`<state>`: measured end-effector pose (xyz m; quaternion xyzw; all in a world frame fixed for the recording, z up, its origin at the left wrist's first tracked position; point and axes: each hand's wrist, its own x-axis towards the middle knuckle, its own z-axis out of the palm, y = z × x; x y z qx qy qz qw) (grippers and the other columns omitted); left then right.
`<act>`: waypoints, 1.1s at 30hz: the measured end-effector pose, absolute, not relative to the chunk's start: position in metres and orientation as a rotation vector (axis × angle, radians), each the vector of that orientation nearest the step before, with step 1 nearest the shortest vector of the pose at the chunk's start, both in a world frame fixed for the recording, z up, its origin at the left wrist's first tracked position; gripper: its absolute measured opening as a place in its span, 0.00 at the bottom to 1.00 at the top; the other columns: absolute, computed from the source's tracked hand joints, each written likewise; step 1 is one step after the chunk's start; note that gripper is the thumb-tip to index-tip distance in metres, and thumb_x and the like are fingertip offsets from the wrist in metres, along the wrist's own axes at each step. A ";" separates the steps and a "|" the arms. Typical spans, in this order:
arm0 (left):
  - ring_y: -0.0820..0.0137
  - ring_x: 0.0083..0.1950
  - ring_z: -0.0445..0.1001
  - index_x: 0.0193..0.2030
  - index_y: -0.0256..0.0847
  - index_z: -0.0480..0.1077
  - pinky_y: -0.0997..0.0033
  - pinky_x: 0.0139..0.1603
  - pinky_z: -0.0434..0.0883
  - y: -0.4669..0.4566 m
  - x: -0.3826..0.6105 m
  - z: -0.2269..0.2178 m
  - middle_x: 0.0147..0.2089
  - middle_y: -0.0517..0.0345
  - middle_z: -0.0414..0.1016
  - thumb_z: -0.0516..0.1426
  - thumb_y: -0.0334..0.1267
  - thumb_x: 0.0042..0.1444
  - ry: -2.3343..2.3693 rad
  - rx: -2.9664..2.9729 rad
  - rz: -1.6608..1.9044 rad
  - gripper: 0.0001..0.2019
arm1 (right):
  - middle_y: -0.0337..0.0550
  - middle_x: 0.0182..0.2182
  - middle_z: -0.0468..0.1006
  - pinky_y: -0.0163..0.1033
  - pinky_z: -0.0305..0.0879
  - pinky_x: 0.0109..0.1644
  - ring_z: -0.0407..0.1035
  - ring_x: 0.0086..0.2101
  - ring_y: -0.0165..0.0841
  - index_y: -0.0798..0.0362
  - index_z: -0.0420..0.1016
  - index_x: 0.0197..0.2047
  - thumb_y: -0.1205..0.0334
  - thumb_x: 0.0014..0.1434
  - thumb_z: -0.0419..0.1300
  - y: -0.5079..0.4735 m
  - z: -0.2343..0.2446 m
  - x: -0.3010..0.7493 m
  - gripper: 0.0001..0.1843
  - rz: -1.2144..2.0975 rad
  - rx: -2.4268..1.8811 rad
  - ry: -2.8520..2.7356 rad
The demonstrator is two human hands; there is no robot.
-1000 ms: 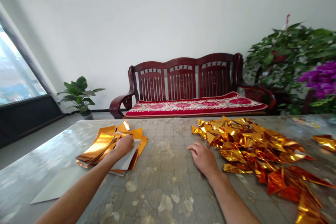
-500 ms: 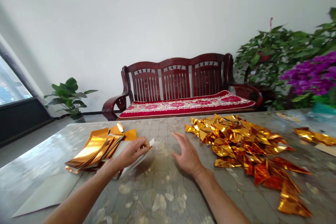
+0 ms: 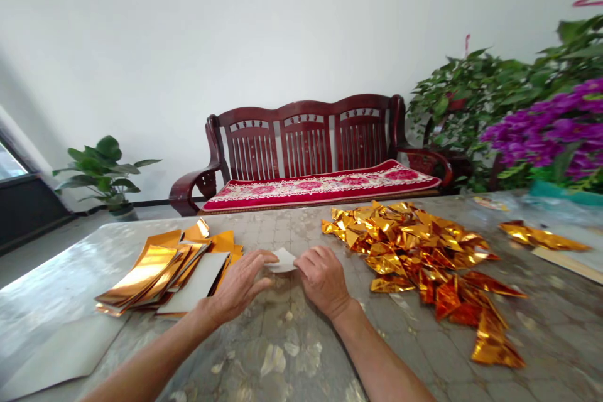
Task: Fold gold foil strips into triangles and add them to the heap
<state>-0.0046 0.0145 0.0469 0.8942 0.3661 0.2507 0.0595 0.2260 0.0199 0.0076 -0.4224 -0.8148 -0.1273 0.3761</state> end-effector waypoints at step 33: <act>0.66 0.45 0.75 0.31 0.43 0.78 0.69 0.51 0.67 0.018 -0.007 -0.001 0.38 0.57 0.80 0.58 0.36 0.60 1.531 2.348 0.772 0.09 | 0.41 0.35 0.80 0.37 0.62 0.46 0.69 0.40 0.35 0.49 0.82 0.38 0.66 0.55 0.63 0.029 -0.003 0.223 0.07 0.186 -1.154 -2.375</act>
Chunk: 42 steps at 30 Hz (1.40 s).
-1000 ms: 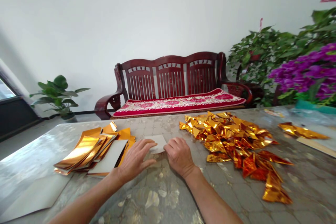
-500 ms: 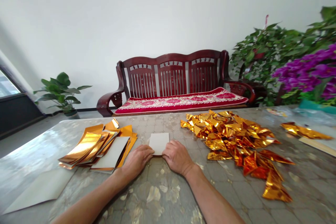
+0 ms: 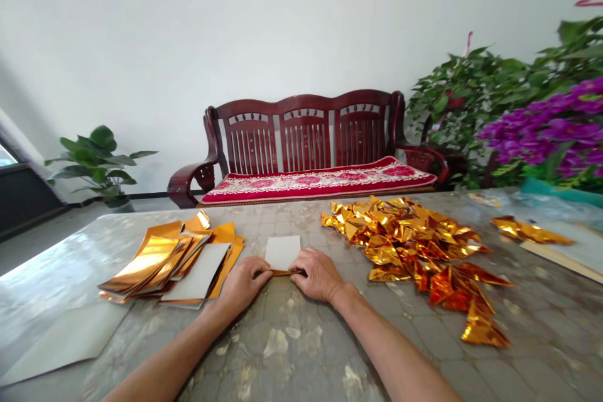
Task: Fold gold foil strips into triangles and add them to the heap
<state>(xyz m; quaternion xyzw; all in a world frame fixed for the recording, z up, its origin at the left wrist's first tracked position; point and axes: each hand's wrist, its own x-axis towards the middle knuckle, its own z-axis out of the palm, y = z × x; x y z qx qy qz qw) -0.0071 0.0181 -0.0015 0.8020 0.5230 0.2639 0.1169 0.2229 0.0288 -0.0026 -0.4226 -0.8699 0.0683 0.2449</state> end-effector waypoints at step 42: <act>0.62 0.42 0.71 0.26 0.41 0.72 0.66 0.43 0.60 0.020 -0.012 0.004 0.34 0.55 0.75 0.58 0.46 0.59 1.832 2.320 0.653 0.14 | 0.40 0.31 0.79 0.37 0.50 0.33 0.70 0.35 0.32 0.50 0.74 0.28 0.62 0.61 0.56 0.018 0.006 0.210 0.11 0.014 -1.710 -2.201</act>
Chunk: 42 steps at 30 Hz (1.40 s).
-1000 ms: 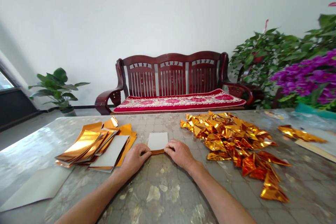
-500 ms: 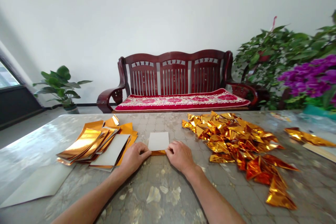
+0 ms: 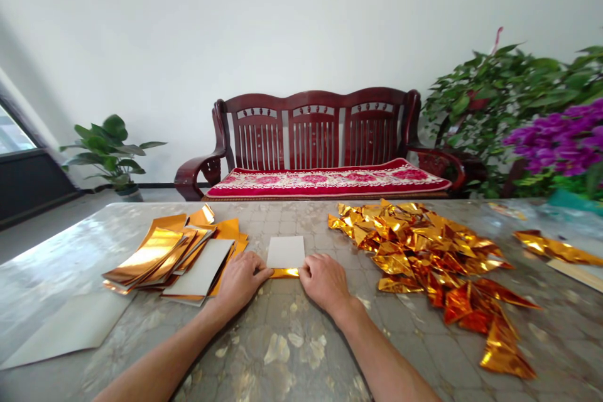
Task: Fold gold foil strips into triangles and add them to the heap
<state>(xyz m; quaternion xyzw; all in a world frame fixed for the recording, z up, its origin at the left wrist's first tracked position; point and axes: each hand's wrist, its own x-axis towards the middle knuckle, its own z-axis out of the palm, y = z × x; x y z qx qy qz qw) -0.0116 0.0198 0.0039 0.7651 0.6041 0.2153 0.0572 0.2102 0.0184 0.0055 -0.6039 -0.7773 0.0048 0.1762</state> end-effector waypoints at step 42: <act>0.66 0.52 0.68 0.51 0.50 0.74 0.69 0.52 0.67 0.015 -0.002 0.004 0.47 0.55 0.72 0.51 0.31 0.65 1.380 2.655 0.549 0.15 | 0.43 0.33 0.80 0.38 0.52 0.34 0.72 0.37 0.37 0.50 0.73 0.31 0.59 0.64 0.55 0.020 0.004 0.204 0.10 -0.086 -1.807 -2.198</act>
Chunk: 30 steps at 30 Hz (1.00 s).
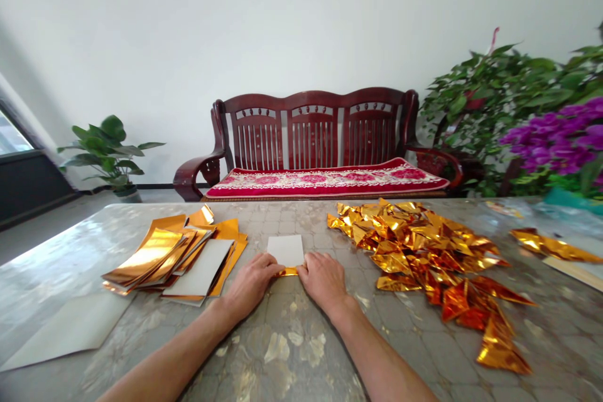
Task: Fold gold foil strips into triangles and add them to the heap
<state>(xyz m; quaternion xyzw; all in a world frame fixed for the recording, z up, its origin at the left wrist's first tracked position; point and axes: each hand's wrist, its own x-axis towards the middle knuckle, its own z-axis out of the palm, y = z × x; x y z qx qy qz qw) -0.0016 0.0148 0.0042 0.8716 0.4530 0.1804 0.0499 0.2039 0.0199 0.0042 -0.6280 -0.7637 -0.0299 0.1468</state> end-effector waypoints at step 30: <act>0.58 0.49 0.70 0.49 0.37 0.70 0.58 0.50 0.70 -0.014 0.013 0.006 0.47 0.48 0.73 0.51 0.26 0.62 1.670 2.801 0.107 0.11 | 0.45 0.50 0.79 0.44 0.56 0.55 0.66 0.51 0.39 0.50 0.77 0.49 0.69 0.65 0.51 -0.005 0.010 0.208 0.16 -0.076 -1.418 -2.483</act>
